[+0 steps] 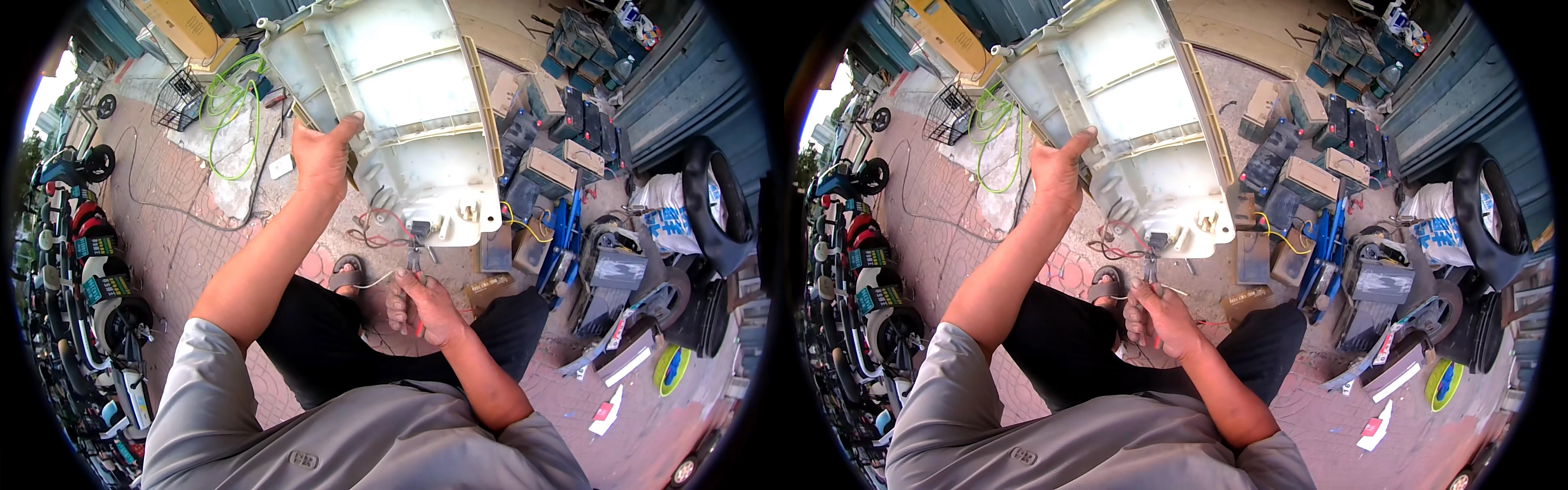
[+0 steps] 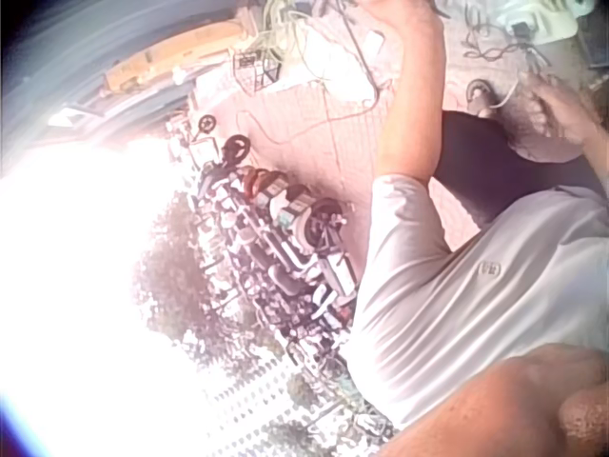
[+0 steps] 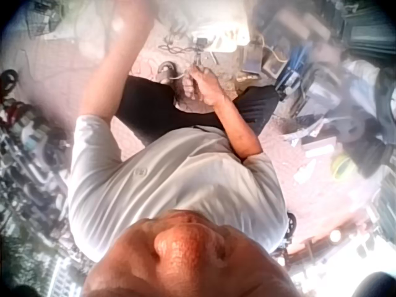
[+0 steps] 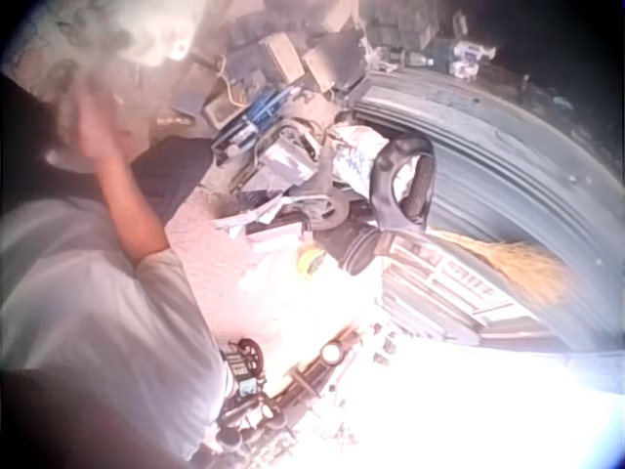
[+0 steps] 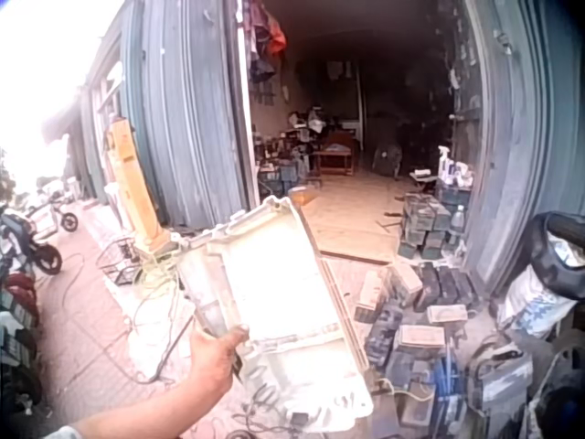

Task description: The person disassembles a plastic casing and handles internal wiring using pliers and a T-handle wrench while working amidst scooter batteries.

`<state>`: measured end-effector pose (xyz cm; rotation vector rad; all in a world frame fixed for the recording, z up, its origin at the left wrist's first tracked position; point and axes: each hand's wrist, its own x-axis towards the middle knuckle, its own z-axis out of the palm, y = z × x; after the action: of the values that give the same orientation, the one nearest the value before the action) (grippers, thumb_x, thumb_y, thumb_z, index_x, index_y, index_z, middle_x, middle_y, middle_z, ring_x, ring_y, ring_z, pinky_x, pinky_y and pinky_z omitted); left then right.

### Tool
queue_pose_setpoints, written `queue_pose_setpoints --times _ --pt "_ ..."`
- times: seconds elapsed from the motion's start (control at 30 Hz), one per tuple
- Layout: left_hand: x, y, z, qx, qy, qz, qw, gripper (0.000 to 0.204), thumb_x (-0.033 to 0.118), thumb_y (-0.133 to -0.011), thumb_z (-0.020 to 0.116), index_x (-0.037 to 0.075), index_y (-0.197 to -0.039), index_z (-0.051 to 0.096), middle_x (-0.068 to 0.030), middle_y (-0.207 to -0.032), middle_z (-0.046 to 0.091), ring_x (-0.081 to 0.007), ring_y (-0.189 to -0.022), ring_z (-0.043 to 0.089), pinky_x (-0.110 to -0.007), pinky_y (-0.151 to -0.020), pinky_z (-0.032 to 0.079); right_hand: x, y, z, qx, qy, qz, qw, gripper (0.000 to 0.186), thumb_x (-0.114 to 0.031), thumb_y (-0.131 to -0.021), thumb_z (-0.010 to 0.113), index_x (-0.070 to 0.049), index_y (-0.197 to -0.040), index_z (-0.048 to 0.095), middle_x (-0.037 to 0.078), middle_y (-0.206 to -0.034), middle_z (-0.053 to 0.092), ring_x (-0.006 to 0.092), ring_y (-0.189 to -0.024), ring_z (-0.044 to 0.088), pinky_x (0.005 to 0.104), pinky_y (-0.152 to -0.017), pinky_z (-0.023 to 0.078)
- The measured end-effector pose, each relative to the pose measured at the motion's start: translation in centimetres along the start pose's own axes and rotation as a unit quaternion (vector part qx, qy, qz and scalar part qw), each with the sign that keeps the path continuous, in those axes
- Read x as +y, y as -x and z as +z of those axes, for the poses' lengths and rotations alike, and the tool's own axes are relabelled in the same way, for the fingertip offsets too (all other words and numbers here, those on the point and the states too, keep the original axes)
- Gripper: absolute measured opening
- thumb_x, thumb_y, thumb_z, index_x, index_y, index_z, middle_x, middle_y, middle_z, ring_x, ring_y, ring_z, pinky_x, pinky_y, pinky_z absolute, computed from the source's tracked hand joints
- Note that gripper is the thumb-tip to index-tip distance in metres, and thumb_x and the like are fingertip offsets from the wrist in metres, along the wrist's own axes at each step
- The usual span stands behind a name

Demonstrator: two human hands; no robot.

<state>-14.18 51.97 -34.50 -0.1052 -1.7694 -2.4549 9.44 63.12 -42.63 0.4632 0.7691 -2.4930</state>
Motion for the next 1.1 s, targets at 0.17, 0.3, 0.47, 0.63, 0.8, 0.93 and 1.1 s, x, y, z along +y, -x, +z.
queue_pose_setpoints --times 0.17,0.3,0.47,0.63,0.8,0.93,1.1 --pt "0.3 0.3 0.1 -0.011 -0.017 -0.004 1.000 0.047 -0.002 -0.079 0.079 0.001 -0.121 0.058 -0.0098 -0.109 0.071 -0.0209 -0.092 0.069 -0.035 -0.086 0.055 0.9 -0.8 1.3 0.091 0.096 -0.027 0.991 0.038 -0.033 -0.106 0.062 -0.014 -0.077 0.046 -0.004 -0.061 0.046 0.0096 -0.048 0.043 0.0284 -0.046 0.040" --pt "0.0 0.2 0.1 0.000 -0.033 0.003 0.999 0.046 -0.001 -0.080 0.079 0.000 -0.120 0.058 -0.0104 -0.108 0.071 -0.0213 -0.092 0.069 -0.035 -0.084 0.056 2.4 -2.3 -0.5 0.168 0.256 -0.083 0.948 0.034 -0.031 -0.104 0.064 -0.011 -0.080 0.053 -0.003 -0.061 0.049 0.0110 -0.053 0.050 0.0296 -0.046 0.041" --pt "-0.1 0.2 -0.1 0.006 -0.028 0.000 1.000 0.047 -0.001 -0.080 0.079 0.000 -0.121 0.057 -0.0108 -0.109 0.070 -0.0216 -0.092 0.069 -0.035 -0.084 0.056 3.7 -3.2 -2.5 0.237 0.567 -0.385 0.689 0.031 -0.031 -0.106 0.061 -0.002 -0.096 0.065 0.001 -0.066 0.059 0.0092 -0.059 0.057 0.0294 -0.050 0.047" --pt "-0.3 -0.2 -0.8 0.018 -0.036 0.001 0.999 0.048 0.000 -0.079 0.080 0.000 -0.121 0.057 -0.0110 -0.110 0.070 -0.0215 -0.094 0.068 -0.035 -0.085 0.055 1.5 -0.5 -1.7 0.143 0.359 -0.117 0.915 0.042 -0.040 -0.109 0.054 0.000 -0.107 0.066 0.007 -0.081 0.068 0.0097 -0.061 0.060 0.0288 -0.053 0.049" --pt "-0.3 -0.3 -0.7 0.026 -0.041 0.024 0.999 0.048 0.001 -0.078 0.080 0.000 -0.120 0.057 -0.0114 -0.110 0.070 -0.0216 -0.094 0.068 -0.035 -0.085 0.055 0.1 0.1 -1.9 0.112 0.437 -0.045 0.891 0.039 -0.035 -0.109 0.054 0.002 -0.103 0.065 0.006 -0.086 0.069 0.0108 -0.066 0.062 0.0292 -0.053 0.050" --pt "-0.4 -0.2 -0.5 0.023 -0.037 0.016 0.999 0.049 0.001 -0.078 0.080 -0.001 -0.121 0.057 -0.0120 -0.108 0.070 -0.0219 -0.093 0.069 -0.035 -0.085 0.055 -0.1 0.1 -0.2 0.113 0.343 -0.046 0.931 0.038 -0.030 -0.108 0.055 0.005 -0.100 0.066 0.009 -0.082 0.069 0.0131 -0.062 0.062 0.0292 -0.058 0.053" --pt "-0.3 -0.1 -0.4 0.021 -0.046 0.012 0.999 0.049 0.000 -0.078 0.080 -0.001 -0.120 0.057 -0.0123 -0.107 0.071 -0.0223 -0.091 0.069 -0.035 -0.083 0.056 0.5 -0.8 -1.4 0.108 0.337 -0.044 0.934 0.035 -0.027 -0.107 0.055 0.006 -0.101 0.066 0.010 -0.083 0.069 0.0140 -0.061 0.062 0.0289 -0.059 0.054"
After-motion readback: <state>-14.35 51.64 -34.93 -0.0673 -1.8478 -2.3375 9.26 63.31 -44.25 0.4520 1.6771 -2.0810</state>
